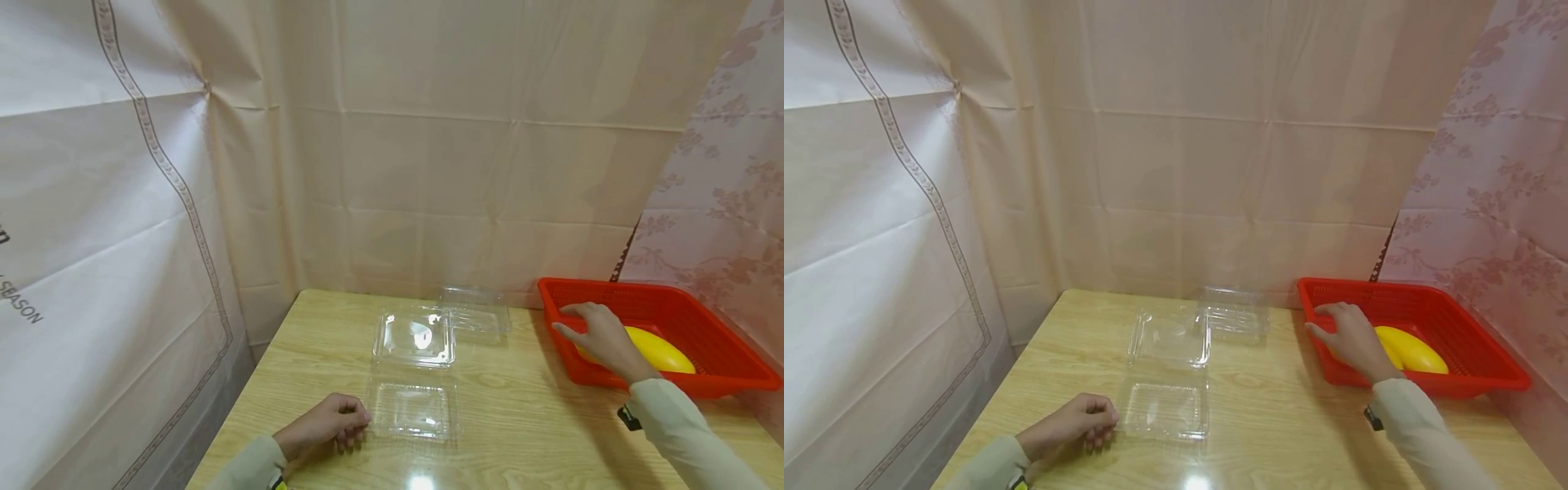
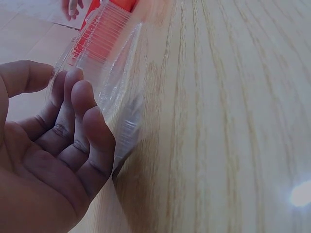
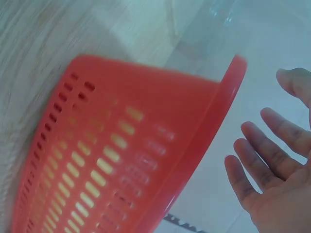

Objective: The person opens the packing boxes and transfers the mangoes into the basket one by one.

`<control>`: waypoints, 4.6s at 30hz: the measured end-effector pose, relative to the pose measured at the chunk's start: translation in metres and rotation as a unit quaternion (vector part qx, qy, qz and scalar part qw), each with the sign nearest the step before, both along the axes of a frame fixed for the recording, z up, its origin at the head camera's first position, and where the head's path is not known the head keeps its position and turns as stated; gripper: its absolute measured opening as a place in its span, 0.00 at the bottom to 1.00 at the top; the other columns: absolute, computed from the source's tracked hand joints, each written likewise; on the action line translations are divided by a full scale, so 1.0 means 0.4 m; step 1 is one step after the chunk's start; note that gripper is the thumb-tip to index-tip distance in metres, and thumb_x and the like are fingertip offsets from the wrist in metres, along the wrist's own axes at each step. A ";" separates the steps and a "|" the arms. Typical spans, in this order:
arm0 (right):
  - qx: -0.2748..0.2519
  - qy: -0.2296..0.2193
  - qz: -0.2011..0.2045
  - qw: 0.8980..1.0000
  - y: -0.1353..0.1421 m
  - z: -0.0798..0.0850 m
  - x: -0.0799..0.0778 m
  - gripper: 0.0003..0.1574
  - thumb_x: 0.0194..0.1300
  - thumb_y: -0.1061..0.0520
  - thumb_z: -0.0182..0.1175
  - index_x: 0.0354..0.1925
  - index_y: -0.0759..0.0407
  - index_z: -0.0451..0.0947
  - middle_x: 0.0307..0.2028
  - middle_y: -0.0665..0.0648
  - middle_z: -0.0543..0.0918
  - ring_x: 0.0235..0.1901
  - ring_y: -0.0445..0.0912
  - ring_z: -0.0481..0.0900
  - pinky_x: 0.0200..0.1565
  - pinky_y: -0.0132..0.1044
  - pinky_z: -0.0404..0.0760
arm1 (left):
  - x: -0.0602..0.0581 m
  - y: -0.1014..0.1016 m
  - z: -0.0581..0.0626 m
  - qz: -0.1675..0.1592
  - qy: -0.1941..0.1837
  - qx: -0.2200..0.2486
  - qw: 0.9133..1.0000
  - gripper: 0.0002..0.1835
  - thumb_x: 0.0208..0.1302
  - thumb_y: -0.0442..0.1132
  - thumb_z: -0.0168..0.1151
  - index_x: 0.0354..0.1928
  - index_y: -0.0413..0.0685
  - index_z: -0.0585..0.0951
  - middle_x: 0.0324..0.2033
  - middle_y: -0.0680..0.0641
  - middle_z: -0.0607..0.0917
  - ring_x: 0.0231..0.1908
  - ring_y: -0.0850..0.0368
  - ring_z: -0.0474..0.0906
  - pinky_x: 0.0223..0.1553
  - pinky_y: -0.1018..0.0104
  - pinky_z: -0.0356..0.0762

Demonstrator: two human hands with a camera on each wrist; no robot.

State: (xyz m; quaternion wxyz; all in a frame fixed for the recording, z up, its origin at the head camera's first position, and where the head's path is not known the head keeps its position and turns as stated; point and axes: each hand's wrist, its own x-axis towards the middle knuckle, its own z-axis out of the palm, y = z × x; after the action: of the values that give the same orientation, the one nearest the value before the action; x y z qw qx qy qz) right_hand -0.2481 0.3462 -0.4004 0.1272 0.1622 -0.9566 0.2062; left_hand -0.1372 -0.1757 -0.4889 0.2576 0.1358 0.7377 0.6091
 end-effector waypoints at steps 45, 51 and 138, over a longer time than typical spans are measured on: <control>0.015 0.021 0.103 0.994 -0.233 -0.076 0.053 0.27 0.66 0.44 0.72 0.56 0.58 0.82 0.54 0.59 0.83 0.55 0.58 0.79 0.57 0.59 0.79 | 0.002 0.001 -0.004 0.006 -0.010 0.000 1.000 0.17 0.77 0.42 0.58 0.39 0.31 0.80 0.27 0.46 0.84 0.24 0.59 0.76 0.22 0.69 0.75; 0.021 0.030 0.120 0.992 -0.253 -0.100 0.057 0.25 0.65 0.47 0.73 0.54 0.58 0.83 0.52 0.55 0.84 0.53 0.56 0.80 0.56 0.57 0.81 | 0.003 0.002 -0.003 0.003 -0.007 0.003 1.000 0.16 0.77 0.41 0.58 0.38 0.31 0.80 0.27 0.46 0.84 0.24 0.58 0.76 0.22 0.69 0.75; -0.243 -0.164 0.146 0.945 -0.408 -0.172 0.064 0.18 0.64 0.64 0.72 0.45 0.63 0.72 0.39 0.60 0.85 0.34 0.48 0.83 0.33 0.34 0.81 | 0.003 0.004 -0.005 -0.005 -0.005 0.013 1.000 0.16 0.77 0.39 0.58 0.38 0.29 0.79 0.27 0.47 0.84 0.24 0.60 0.76 0.23 0.70 0.74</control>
State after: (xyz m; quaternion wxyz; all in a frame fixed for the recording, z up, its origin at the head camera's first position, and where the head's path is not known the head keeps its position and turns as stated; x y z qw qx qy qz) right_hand -0.2225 0.1832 -0.4693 -0.0275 0.2285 -0.8505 0.4729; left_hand -0.1361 -0.1741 -0.4909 0.2620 0.1399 0.7277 0.6183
